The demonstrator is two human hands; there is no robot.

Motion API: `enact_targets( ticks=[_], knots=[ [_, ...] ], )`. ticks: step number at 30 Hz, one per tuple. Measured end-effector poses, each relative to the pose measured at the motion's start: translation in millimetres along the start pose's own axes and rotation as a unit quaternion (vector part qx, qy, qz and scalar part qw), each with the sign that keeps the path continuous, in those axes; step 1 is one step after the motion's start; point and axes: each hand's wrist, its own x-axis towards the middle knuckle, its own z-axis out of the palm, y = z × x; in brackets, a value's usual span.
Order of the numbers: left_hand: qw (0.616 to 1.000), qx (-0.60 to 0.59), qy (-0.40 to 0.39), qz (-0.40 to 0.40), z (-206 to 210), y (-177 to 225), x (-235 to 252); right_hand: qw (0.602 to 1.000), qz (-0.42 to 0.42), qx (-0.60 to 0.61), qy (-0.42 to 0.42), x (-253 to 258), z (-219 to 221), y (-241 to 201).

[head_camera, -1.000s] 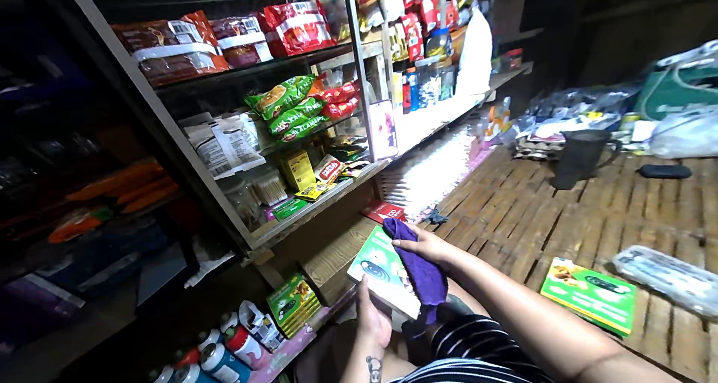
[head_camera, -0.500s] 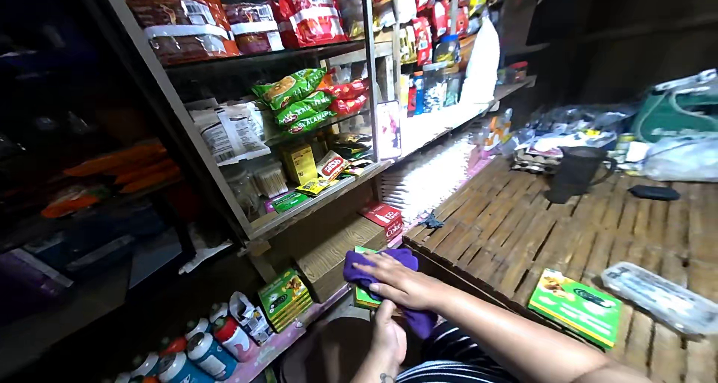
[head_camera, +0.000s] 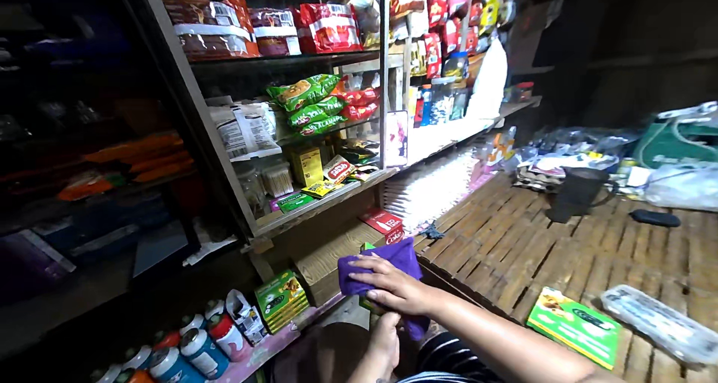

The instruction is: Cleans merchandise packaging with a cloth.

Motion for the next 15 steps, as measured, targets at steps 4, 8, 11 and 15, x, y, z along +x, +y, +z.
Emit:
enact_targets(
  ticks=[4, 8, 11, 15],
  knots=[
    [1.0, 0.022, -0.01, -0.007, 0.5, -0.3, -1.0, 0.997, -0.038, -0.026, -0.068, 9.8, -16.0, 10.5],
    [0.999, 0.047, 0.01, -0.022, 3.3, -6.4, -2.6, 0.987, 0.087, -0.123, -0.055, 10.7, -22.0, 29.4],
    [0.997, 0.064, 0.04, -0.022, 4.0, -9.4, -2.7, 0.985, 0.106, -0.119, -0.074, 11.0, -11.1, 14.6],
    [0.996, 0.068, 0.055, 0.036, -2.0, -12.3, -3.2, 0.991, -0.013, -0.105, -0.078, 11.3, 2.7, -7.3]
  ],
)
